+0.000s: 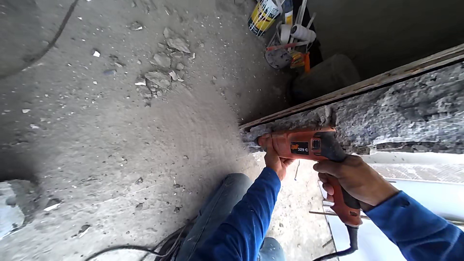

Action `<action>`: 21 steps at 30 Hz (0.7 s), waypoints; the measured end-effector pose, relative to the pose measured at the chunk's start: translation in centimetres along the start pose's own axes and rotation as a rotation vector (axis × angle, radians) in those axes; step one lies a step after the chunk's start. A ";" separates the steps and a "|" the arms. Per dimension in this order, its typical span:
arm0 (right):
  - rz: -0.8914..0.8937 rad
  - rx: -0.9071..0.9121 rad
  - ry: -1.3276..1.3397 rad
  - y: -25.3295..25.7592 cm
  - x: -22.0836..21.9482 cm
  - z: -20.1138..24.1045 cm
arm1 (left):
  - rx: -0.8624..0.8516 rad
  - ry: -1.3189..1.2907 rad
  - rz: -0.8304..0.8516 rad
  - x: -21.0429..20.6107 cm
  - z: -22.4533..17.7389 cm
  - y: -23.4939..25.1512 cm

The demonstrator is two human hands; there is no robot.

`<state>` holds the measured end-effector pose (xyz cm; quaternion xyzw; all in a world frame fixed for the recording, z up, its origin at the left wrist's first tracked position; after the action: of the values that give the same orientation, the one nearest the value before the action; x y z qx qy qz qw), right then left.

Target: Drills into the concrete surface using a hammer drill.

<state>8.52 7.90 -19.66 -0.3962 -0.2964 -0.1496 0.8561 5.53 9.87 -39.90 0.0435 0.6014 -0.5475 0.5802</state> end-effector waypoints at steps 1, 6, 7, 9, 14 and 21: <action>0.004 0.003 -0.006 0.0 0.0 -0.1 | 0.013 0.018 0.011 0.2 0.0 -0.6; 0.023 0.032 -0.053 0.2 -0.1 0.3 | -0.156 0.362 -0.385 1.3 -0.1 -3.4; 0.028 0.040 -0.072 0.4 0.0 0.3 | -0.378 0.484 -0.460 1.1 -0.1 -4.1; 0.040 0.065 -0.094 0.7 0.3 -0.1 | -0.847 0.708 -0.349 -0.4 -0.8 -6.3; 0.055 0.167 -0.032 0.5 0.4 -1.7 | -1.300 1.284 0.084 -7.9 -3.2 -8.7; 0.047 0.127 -0.057 1.0 0.4 -1.3 | -1.165 1.362 0.186 -9.1 -3.3 -6.4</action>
<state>9.78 7.50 -20.65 -0.3520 -0.3201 -0.0992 0.8739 1.92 15.03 -30.12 0.1060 0.9912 0.0377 0.0704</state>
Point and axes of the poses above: each hand's wrist, its own y-axis towards the middle knuckle, its own x-axis out of the back of the hand, z = x × y, the point moved 1 cm from there along y, towards the middle knuckle, and after that the axes turned 11 degrees about x, right-handed, at the moved point
